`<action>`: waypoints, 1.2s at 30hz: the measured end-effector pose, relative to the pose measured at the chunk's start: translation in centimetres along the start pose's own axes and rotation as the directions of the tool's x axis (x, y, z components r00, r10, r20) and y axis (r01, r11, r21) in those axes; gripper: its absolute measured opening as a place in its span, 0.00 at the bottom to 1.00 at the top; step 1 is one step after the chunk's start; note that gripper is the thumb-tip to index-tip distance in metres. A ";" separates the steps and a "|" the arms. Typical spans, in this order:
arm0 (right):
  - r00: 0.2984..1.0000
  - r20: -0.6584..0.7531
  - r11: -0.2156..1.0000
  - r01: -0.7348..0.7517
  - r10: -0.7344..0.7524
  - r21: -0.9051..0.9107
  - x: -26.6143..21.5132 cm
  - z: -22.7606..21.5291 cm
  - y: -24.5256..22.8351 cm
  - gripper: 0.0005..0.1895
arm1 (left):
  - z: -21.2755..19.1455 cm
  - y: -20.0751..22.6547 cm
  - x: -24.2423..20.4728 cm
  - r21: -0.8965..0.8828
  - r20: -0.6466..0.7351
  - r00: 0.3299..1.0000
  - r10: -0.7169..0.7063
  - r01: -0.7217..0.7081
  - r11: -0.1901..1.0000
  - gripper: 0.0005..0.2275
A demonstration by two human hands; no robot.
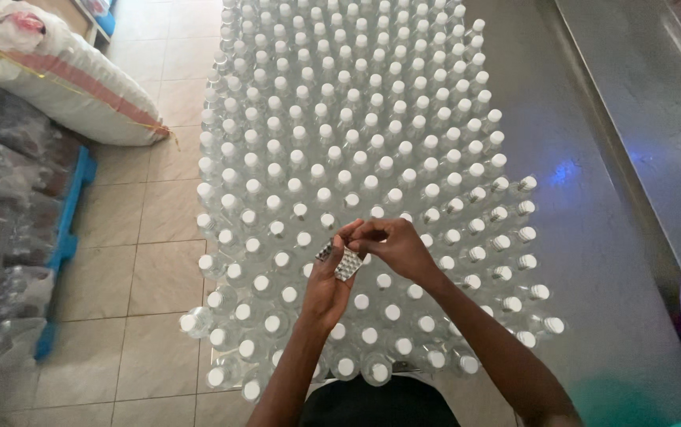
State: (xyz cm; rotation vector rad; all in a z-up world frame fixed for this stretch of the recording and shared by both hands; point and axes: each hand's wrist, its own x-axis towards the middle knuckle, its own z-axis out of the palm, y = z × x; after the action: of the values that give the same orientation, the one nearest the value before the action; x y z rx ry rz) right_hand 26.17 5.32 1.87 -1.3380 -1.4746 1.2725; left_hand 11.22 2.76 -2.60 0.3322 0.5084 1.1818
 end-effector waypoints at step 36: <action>0.955 0.258 0.844 0.259 -0.149 -0.470 2.5 -15.2 3.8 0.14 | 4.6 -5.5 10.1 0.846 -0.001 0.999 0.051 -0.026 0.533 0.13</action>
State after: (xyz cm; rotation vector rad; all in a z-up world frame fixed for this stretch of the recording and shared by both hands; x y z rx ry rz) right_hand 41.22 10.30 1.22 -1.3372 -2.1475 0.9451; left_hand 20.97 10.40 -3.54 1.1893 1.1083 0.8942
